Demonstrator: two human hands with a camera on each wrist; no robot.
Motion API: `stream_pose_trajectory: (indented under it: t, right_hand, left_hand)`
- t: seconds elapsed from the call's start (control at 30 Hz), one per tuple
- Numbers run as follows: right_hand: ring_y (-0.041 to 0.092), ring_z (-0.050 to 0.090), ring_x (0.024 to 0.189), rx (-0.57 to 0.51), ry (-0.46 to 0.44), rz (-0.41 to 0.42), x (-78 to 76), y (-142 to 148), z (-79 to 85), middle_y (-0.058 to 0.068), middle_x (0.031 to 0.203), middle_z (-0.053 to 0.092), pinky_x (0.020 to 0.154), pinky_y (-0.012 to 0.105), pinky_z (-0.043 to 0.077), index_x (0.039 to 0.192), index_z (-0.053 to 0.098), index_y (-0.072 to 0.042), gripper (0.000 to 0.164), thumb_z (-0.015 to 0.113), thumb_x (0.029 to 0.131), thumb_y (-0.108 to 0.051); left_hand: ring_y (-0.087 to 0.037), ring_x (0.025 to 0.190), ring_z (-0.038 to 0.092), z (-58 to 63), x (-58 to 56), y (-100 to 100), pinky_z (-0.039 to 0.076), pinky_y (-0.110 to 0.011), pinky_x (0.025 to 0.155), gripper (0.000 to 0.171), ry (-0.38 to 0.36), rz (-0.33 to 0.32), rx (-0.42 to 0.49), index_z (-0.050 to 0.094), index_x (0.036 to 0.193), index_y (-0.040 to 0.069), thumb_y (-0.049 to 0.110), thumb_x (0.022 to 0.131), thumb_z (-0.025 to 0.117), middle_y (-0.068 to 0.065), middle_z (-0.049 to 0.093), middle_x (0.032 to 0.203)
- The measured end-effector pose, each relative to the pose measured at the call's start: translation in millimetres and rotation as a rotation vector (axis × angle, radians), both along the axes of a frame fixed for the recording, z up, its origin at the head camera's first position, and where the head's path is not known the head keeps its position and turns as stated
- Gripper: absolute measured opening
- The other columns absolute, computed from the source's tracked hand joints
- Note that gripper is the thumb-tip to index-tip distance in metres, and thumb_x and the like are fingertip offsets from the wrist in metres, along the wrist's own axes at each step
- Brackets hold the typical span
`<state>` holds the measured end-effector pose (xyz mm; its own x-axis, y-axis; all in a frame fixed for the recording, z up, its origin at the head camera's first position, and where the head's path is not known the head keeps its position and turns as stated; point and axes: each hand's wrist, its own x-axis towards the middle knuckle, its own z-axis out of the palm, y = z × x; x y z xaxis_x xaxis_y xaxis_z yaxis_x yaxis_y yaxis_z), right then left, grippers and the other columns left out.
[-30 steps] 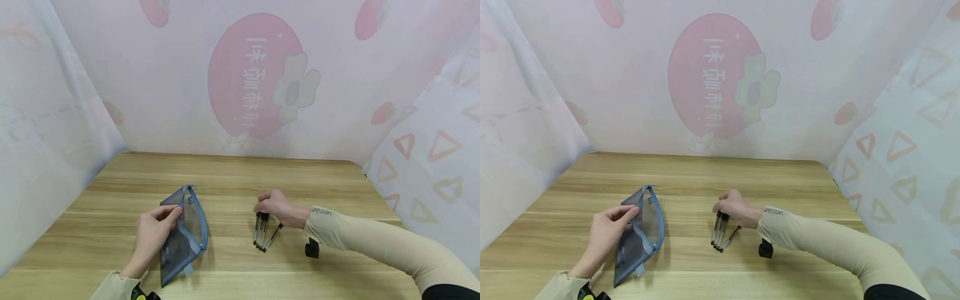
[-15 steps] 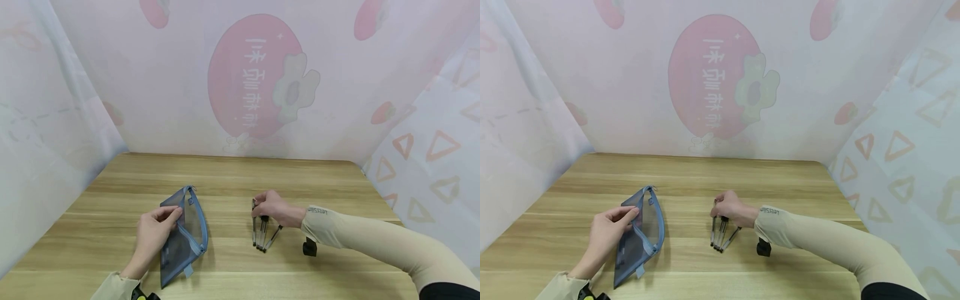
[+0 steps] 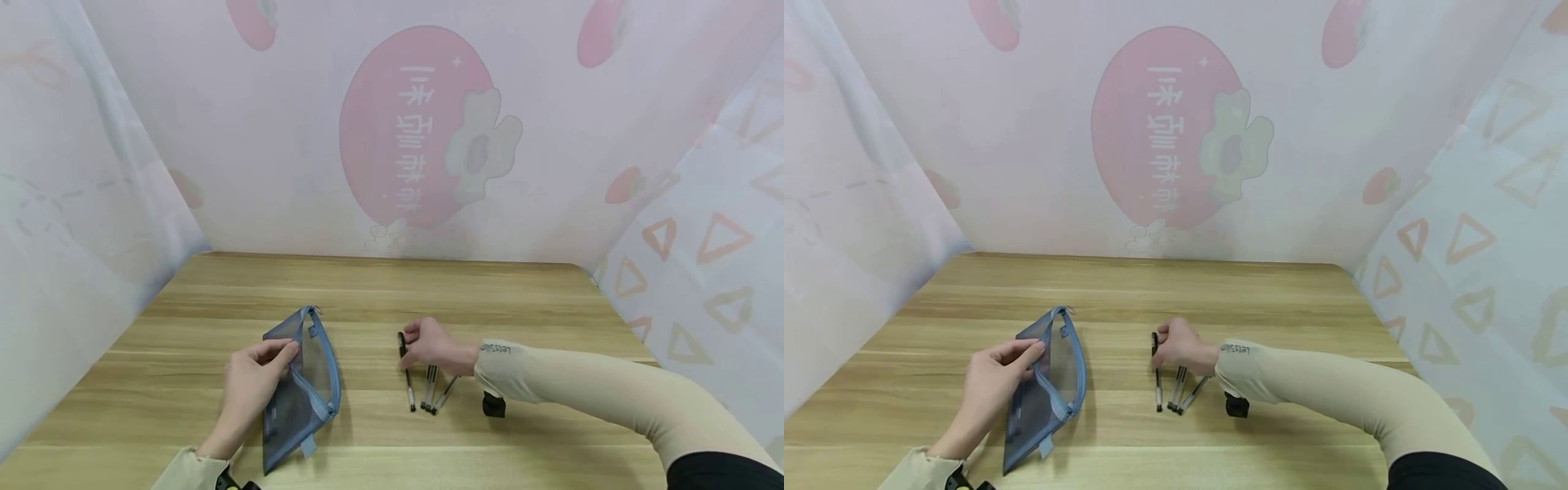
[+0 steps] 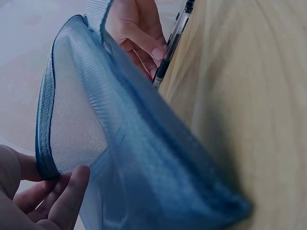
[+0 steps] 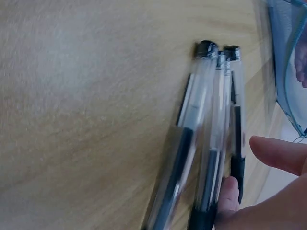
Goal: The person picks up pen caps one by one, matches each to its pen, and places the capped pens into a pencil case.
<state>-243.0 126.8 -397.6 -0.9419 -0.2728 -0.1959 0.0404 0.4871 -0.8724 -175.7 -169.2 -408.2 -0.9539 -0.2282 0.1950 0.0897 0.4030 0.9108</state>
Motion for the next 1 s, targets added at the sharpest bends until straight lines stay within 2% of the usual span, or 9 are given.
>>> stream_pose_trajectory:
  t: [0.13, 0.27, 0.5, 0.83, 1.0]
  right_hand:
    - [0.026, 0.057, 0.101, -0.003, 0.011, 0.022, -2.0, -1, -3.5, 0.015, 0.112, 0.058, 0.085, 0.032, 0.053, 0.130, 0.051, 0.013, 0.071, 0.082, 0.066, 0.015]
    - [0.024, 0.058, 0.093, -0.007, 0.024, 0.037, -2.4, 0, -5.5, 0.014, 0.104, 0.060, 0.081, 0.029, 0.053, 0.120, 0.058, 0.011, 0.060, 0.080, 0.065, 0.020]
    - [0.017, 0.057, 0.081, 0.019, 0.068, 0.074, -3.4, 4, -8.4, 0.011, 0.092, 0.064, 0.072, 0.027, 0.053, 0.103, 0.069, 0.005, 0.038, 0.081, 0.068, 0.015]
    - [0.011, 0.054, 0.065, 0.009, 0.118, 0.135, -5.6, 9, -10.7, 0.009, 0.078, 0.068, 0.057, 0.023, 0.047, 0.090, 0.074, 0.003, 0.021, 0.079, 0.072, 0.012]
    - [0.010, 0.054, 0.064, 0.046, 0.167, 0.181, -6.7, 10, -10.5, 0.007, 0.076, 0.069, 0.059, 0.024, 0.047, 0.087, 0.074, 0.002, 0.015, 0.078, 0.075, 0.010]
  left_hand:
    - [-0.014, 0.068, 0.066, 1.5, -0.1, 0, 0.053, -0.022, 0.058, 0.026, 0.000, 0.004, -0.013, 0.077, 0.101, 0.008, 0.032, 0.092, 0.073, -0.006, 0.072, 0.087]
    - [-0.016, 0.068, 0.066, 1.8, -0.6, 0, 0.053, -0.022, 0.058, 0.025, -0.004, -0.001, -0.010, 0.077, 0.102, 0.008, 0.031, 0.091, 0.073, -0.006, 0.072, 0.087]
    - [-0.014, 0.068, 0.066, -1.1, 0.2, 0, 0.054, -0.022, 0.059, 0.027, -0.015, -0.006, 0.015, 0.076, 0.103, 0.007, 0.031, 0.091, 0.073, -0.006, 0.072, 0.087]
    - [-0.014, 0.070, 0.067, -1.0, 0.1, 0, 0.055, -0.022, 0.060, 0.029, -0.039, -0.010, 0.023, 0.076, 0.103, 0.006, 0.033, 0.091, 0.073, -0.007, 0.072, 0.089]
    - [-0.013, 0.072, 0.067, -0.5, 0.0, 0, 0.055, -0.022, 0.062, 0.030, -0.058, -0.009, 0.034, 0.076, 0.104, 0.006, 0.033, 0.091, 0.073, -0.006, 0.072, 0.090]
